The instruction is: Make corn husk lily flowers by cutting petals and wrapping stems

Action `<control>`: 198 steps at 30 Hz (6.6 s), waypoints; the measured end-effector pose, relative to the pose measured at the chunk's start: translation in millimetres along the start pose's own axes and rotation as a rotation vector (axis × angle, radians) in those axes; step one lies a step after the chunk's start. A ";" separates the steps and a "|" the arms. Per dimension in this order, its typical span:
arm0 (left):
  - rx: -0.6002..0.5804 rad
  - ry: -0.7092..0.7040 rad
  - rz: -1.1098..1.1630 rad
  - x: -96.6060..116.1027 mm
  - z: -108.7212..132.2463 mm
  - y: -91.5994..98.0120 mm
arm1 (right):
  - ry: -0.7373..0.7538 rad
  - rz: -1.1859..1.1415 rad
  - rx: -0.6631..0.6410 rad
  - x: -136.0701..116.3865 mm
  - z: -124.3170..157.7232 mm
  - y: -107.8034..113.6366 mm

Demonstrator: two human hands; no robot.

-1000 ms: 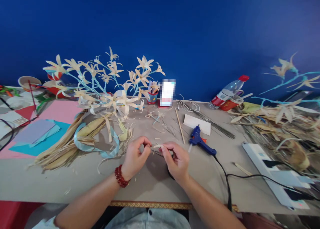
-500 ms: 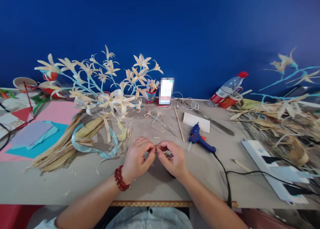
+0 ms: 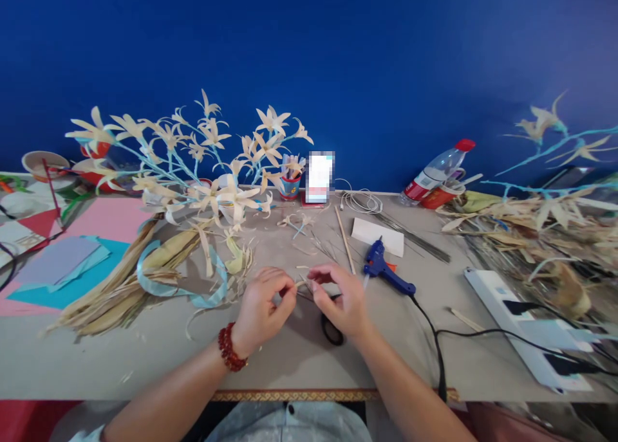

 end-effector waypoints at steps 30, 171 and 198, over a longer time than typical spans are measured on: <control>-0.021 0.024 0.043 -2.9 1.3 -3.4 | 0.028 0.104 -0.047 -2.6 -3.7 4.2; -0.100 0.270 0.755 -14.6 7.4 -3.6 | -0.515 -1.131 -0.540 4.2 5.4 -21.1; 0.042 0.640 1.149 -20.5 6.0 -12.7 | -0.519 -0.992 -0.525 0.8 6.7 -24.0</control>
Point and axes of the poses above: each hand's wrist, its own z-axis away from the middle knuckle, its own y-axis out of the back of the hand, x = y × z, the point moved 3 cm from there along -z, towards the middle knuckle, and after that the axes turned 14 degrees about z, right-handed, at the moved point
